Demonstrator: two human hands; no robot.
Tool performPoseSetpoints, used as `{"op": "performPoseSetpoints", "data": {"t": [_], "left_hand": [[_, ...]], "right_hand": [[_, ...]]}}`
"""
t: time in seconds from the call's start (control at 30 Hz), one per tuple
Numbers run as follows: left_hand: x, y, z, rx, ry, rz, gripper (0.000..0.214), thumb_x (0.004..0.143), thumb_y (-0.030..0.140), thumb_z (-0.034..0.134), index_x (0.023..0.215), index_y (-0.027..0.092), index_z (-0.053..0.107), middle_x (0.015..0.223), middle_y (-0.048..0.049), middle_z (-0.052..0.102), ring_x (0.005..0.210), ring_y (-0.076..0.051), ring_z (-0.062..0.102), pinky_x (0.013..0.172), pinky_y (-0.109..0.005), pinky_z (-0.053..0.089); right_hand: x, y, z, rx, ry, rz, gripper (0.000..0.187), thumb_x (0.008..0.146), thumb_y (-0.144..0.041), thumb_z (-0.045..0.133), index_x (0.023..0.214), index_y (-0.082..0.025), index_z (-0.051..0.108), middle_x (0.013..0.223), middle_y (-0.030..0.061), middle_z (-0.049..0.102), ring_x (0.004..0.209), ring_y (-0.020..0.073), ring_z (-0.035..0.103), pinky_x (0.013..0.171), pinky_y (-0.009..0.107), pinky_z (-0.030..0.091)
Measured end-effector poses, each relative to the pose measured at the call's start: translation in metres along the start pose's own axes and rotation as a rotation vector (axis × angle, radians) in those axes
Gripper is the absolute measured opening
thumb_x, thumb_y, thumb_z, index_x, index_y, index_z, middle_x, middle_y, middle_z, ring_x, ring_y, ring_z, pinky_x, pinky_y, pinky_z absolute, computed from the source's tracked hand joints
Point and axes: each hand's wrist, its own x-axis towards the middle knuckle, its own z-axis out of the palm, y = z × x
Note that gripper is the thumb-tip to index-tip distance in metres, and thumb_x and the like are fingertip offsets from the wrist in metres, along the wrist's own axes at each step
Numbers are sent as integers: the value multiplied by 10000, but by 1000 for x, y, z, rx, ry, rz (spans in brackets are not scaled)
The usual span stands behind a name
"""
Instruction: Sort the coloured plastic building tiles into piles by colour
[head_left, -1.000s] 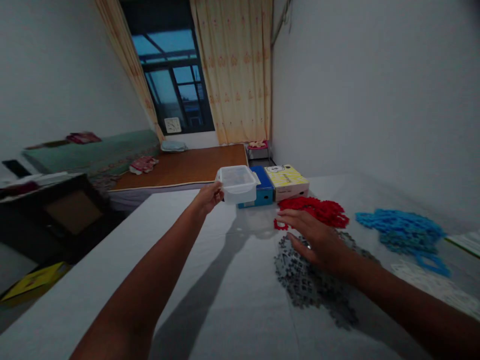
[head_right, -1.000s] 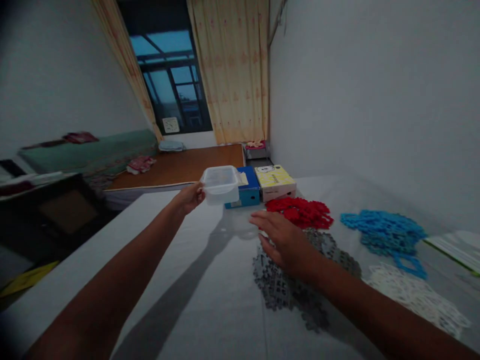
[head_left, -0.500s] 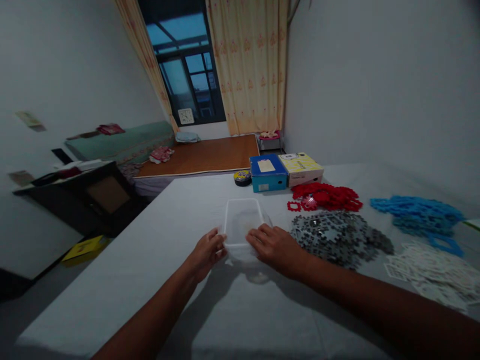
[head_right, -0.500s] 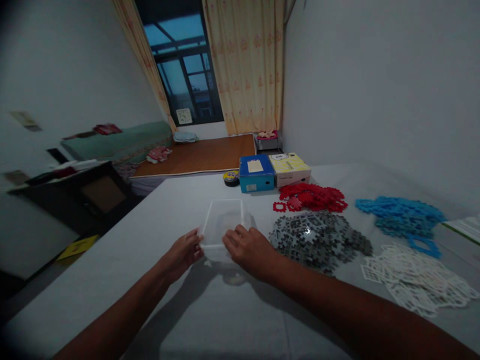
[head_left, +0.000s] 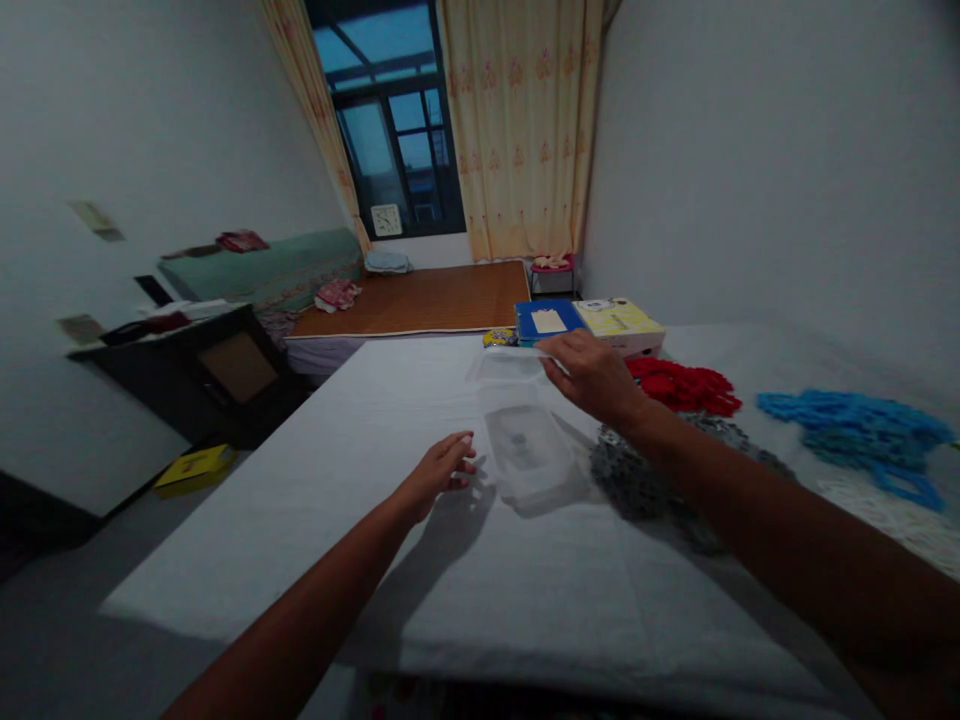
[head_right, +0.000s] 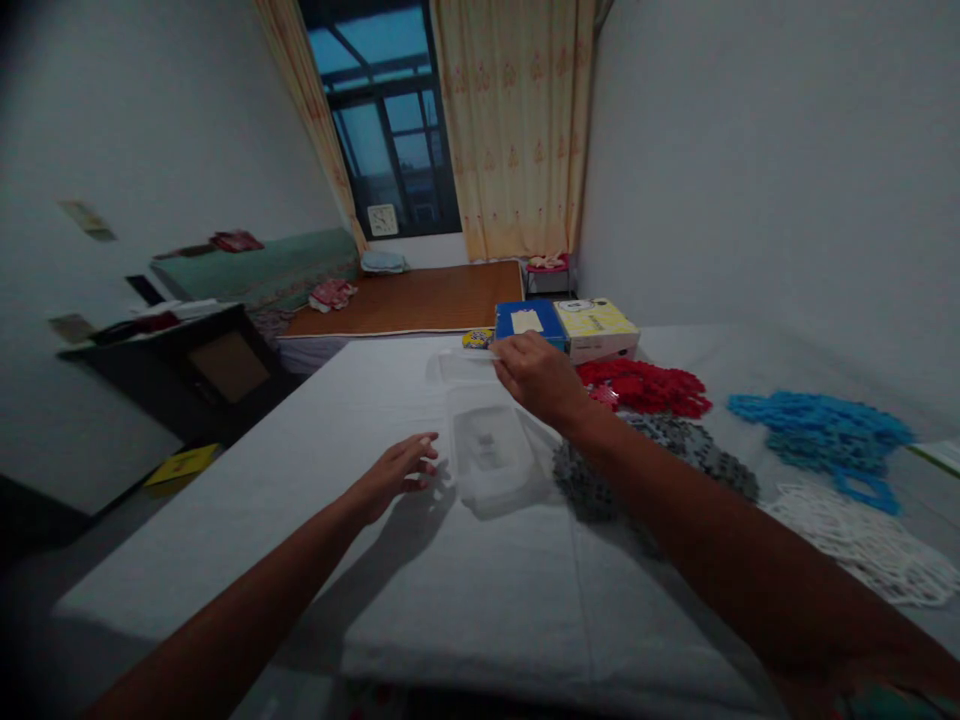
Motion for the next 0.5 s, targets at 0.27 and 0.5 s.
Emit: {"op": "performPoseSetpoints", "data": {"t": [0.27,0.5], "left_hand": [[22,1,24,140,-35,43,778,840,351,659,1499,153,297,911,-38,560,627,-111,581,507,-234,512],[24,-5,15,143,-84,119,871,774,283,693,1523,148,269,840,7,568,456,-69,541,425,-215,482]], "right_hand": [[21,-8,5,20,-66,-163,248,991,-259,460,1051,-155,677,949,104,720,903,220,586,796,312,436],[59,100,30,74,99,448,272,930,-336,509,975,-155,707,900,85,721,856,223,640,800,311,444]]}}
